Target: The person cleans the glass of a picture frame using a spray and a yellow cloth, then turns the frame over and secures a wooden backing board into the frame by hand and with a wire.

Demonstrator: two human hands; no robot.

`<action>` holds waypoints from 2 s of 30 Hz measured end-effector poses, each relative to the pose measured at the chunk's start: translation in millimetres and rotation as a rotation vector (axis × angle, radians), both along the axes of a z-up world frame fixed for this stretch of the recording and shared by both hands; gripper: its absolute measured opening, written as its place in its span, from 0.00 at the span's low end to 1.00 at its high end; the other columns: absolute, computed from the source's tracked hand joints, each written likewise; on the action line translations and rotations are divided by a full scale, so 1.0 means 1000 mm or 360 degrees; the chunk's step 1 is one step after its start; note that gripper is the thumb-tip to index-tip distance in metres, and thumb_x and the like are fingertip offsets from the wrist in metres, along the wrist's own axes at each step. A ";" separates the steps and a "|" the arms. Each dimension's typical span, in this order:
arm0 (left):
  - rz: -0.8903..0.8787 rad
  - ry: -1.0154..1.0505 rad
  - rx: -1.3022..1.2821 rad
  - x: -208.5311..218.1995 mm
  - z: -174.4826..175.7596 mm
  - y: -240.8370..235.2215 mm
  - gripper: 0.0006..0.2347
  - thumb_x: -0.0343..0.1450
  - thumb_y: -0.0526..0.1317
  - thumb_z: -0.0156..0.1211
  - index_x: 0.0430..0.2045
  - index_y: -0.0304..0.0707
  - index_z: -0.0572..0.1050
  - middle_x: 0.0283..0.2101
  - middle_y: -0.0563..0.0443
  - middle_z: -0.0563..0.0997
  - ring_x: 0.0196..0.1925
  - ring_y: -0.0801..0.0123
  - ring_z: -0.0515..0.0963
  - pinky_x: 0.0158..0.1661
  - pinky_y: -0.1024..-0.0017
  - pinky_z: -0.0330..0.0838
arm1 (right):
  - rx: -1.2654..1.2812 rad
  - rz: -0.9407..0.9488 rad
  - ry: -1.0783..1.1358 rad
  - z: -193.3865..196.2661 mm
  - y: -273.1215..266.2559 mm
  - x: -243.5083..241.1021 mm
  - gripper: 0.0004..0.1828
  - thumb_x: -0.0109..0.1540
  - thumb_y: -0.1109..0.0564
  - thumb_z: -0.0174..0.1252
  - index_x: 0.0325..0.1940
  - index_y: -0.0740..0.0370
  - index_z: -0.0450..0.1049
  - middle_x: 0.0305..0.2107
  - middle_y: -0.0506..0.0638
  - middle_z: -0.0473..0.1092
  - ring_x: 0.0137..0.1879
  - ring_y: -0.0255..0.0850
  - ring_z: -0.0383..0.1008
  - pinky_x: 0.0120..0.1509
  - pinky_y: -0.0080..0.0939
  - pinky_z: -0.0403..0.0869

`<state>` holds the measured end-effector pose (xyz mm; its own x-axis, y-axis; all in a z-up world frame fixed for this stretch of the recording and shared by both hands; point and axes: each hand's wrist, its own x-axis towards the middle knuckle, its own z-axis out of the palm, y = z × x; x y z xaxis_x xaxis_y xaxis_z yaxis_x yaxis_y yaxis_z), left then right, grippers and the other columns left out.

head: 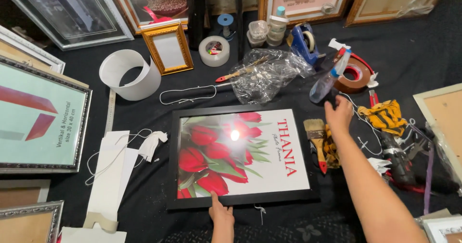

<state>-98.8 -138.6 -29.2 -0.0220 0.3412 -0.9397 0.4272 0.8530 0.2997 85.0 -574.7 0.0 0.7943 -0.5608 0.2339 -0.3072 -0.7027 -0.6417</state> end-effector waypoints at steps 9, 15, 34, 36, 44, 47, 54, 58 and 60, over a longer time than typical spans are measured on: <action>-0.0064 0.0100 0.0114 0.000 0.001 -0.004 0.23 0.74 0.53 0.63 0.52 0.33 0.69 0.49 0.43 0.75 0.49 0.53 0.78 0.47 0.56 0.76 | 0.0692 -0.0233 0.0005 0.044 -0.019 0.100 0.29 0.61 0.43 0.70 0.59 0.57 0.69 0.50 0.53 0.73 0.54 0.48 0.73 0.55 0.48 0.70; -0.0162 0.0173 0.0228 0.000 -0.014 -0.005 0.26 0.69 0.53 0.70 0.48 0.27 0.71 0.42 0.41 0.79 0.40 0.52 0.82 0.36 0.58 0.79 | 0.0963 -0.0403 -0.0885 0.083 -0.001 0.056 0.10 0.52 0.54 0.58 0.34 0.53 0.81 0.56 0.44 0.75 0.57 0.40 0.77 0.53 0.41 0.76; -0.0086 -0.0129 0.0089 -0.015 -0.013 -0.004 0.21 0.71 0.44 0.67 0.54 0.28 0.72 0.49 0.40 0.79 0.46 0.52 0.81 0.41 0.59 0.80 | 0.0761 0.0515 0.1207 0.162 0.266 -0.142 0.22 0.58 0.37 0.60 0.51 0.46 0.82 0.25 0.48 0.78 0.27 0.38 0.77 0.39 0.37 0.70; -0.0109 -0.0104 0.0101 -0.013 -0.010 -0.005 0.22 0.71 0.44 0.67 0.54 0.27 0.72 0.48 0.39 0.80 0.44 0.52 0.82 0.39 0.60 0.80 | 0.0892 0.0536 0.1135 0.176 0.272 -0.142 0.24 0.57 0.40 0.62 0.58 0.37 0.83 0.28 0.43 0.79 0.27 0.35 0.75 0.40 0.32 0.68; -0.0114 0.0063 0.0110 -0.003 0.000 -0.004 0.22 0.72 0.45 0.66 0.58 0.31 0.71 0.54 0.42 0.77 0.52 0.53 0.80 0.48 0.57 0.80 | 0.0918 0.0177 0.0319 0.135 0.133 -0.084 0.17 0.61 0.46 0.64 0.53 0.49 0.76 0.30 0.43 0.71 0.32 0.34 0.69 0.37 0.36 0.67; -0.0102 0.0060 0.0153 -0.006 -0.009 -0.005 0.23 0.72 0.45 0.67 0.58 0.30 0.71 0.52 0.41 0.78 0.50 0.54 0.80 0.45 0.57 0.80 | 0.0542 0.0049 0.0140 0.134 0.069 -0.040 0.19 0.67 0.42 0.58 0.55 0.55 0.68 0.38 0.51 0.69 0.42 0.44 0.71 0.45 0.45 0.66; -0.0128 0.0082 0.0203 -0.005 -0.027 -0.002 0.23 0.71 0.46 0.68 0.55 0.30 0.71 0.52 0.42 0.77 0.50 0.55 0.79 0.47 0.56 0.79 | 0.0355 0.0007 -0.0080 0.077 -0.013 0.018 0.26 0.71 0.45 0.57 0.66 0.59 0.58 0.53 0.62 0.69 0.56 0.62 0.70 0.52 0.58 0.66; -0.0115 0.0072 0.0223 -0.006 -0.028 -0.004 0.22 0.71 0.45 0.69 0.53 0.28 0.72 0.49 0.41 0.78 0.47 0.56 0.80 0.44 0.57 0.80 | 0.0480 -0.0229 0.0486 0.057 -0.026 -0.009 0.48 0.63 0.44 0.63 0.80 0.57 0.46 0.72 0.68 0.46 0.75 0.67 0.49 0.71 0.67 0.57; -0.0117 0.0104 0.0200 -0.004 -0.020 -0.003 0.21 0.72 0.46 0.67 0.53 0.30 0.72 0.51 0.42 0.78 0.48 0.55 0.80 0.45 0.57 0.80 | 0.0053 -0.0068 0.1124 -0.007 -0.065 -0.025 0.42 0.61 0.46 0.62 0.76 0.63 0.59 0.66 0.68 0.61 0.69 0.66 0.63 0.69 0.62 0.65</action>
<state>-102.5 -141.7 -49.6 -0.0523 0.4589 -0.8869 0.5093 0.7762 0.3716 59.8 -639.9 -6.7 0.7267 -0.5930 -0.3469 -0.6850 -0.6640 -0.3000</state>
